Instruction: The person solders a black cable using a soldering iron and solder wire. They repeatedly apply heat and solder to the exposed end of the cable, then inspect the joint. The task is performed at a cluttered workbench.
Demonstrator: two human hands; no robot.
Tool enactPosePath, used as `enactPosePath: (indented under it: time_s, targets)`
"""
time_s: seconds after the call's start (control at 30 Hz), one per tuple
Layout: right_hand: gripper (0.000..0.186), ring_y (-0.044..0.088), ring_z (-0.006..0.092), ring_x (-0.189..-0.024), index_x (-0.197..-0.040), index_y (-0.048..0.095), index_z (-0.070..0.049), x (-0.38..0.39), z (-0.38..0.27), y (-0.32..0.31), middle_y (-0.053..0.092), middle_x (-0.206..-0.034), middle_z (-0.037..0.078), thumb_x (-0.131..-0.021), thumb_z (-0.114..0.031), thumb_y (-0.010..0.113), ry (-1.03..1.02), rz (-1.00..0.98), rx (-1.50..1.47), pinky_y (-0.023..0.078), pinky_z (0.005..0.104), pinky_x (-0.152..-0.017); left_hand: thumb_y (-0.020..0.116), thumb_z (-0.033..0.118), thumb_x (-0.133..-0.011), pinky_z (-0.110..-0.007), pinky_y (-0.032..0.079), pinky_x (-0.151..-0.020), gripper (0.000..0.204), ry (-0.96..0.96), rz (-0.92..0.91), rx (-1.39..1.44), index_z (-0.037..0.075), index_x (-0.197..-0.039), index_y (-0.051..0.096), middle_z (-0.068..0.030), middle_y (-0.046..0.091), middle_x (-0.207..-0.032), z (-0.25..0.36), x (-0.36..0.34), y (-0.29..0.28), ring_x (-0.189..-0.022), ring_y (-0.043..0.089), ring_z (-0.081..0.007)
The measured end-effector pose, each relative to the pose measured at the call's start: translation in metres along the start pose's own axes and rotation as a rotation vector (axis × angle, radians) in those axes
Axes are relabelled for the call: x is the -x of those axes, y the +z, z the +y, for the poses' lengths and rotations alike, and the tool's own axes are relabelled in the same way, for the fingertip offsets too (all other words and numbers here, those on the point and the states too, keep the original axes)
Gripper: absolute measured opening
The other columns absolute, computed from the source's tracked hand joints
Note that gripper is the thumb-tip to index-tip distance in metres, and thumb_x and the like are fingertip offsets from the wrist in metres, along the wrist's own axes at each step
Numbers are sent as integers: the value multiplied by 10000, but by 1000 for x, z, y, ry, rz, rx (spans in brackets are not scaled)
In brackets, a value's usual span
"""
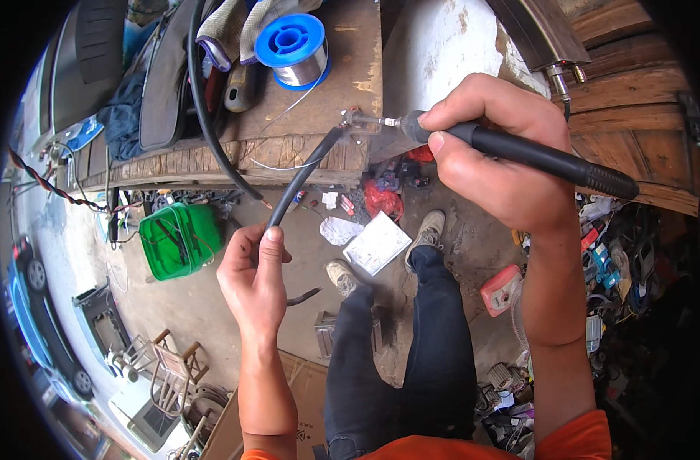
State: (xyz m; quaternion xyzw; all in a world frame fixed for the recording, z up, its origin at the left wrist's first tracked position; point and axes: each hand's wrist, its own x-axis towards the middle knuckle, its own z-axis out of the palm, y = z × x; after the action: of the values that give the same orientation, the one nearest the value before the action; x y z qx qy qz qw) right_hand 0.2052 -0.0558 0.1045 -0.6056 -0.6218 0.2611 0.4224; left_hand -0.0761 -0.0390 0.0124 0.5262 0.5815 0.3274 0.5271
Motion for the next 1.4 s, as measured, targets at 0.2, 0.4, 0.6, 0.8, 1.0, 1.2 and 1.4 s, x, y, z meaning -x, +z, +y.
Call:
enactPosePath:
  time_s: [0.2,0.4,0.6,0.8,1.0,1.2,1.4]
  targets:
    - [155,597,85,-654,-911,691,10,-1,11,2,654,-749,43,-765,58,667,-149,27,70,458,247,-613,695,163,-1011,-219,463,-646,198,-30,-10,7,-29,-974,668,3,616,-754,2,-2,-2,-687,574,-71]
    - [163,617,118,-657,-898,688,6,-1,9,1,653,-748,64,-744,57,672,-182,18,78,471,260,-623,699,166,-1009,-220,463,-641,194,-35,-5,16,-22,-970,670,4,620,-767,6,-2,-2,-686,569,-71]
    - [153,596,84,-661,-911,687,13,-2,7,-1,645,-740,39,-765,56,673,-144,3,104,457,248,-614,716,152,-996,-217,464,-645,181,8,-7,2,-21,-979,666,3,629,-795,-1,-3,-3,-699,569,-67]
    - [138,587,50,-684,-931,690,17,-3,2,1,654,-761,21,-798,47,669,-61,-19,73,453,234,-620,740,134,-977,-209,452,-657,181,72,11,-11,-30,-986,664,6,628,-802,-7,-2,-2,-728,553,-57]
    - [146,588,49,-686,-942,693,25,-7,0,0,660,-765,23,-801,52,667,-3,-40,69,457,230,-620,763,142,-961,-207,433,-663,197,93,5,-36,-30,-975,669,16,614,-797,-15,-4,-4,-740,514,-55]
    - [142,587,48,-689,-941,693,25,-9,0,1,661,-768,22,-804,44,662,14,-58,30,454,234,-613,779,147,-949,-207,431,-664,206,93,10,-54,-27,-975,671,22,606,-793,-18,-5,-5,-742,501,-54]
    - [146,605,70,-690,-935,693,22,-17,-1,-7,662,-771,34,-796,40,654,35,-168,35,461,248,-610,784,138,-941,-209,428,-662,203,91,13,-105,-31,-961,673,25,598,-783,-20,-9,-7,-741,493,-53]
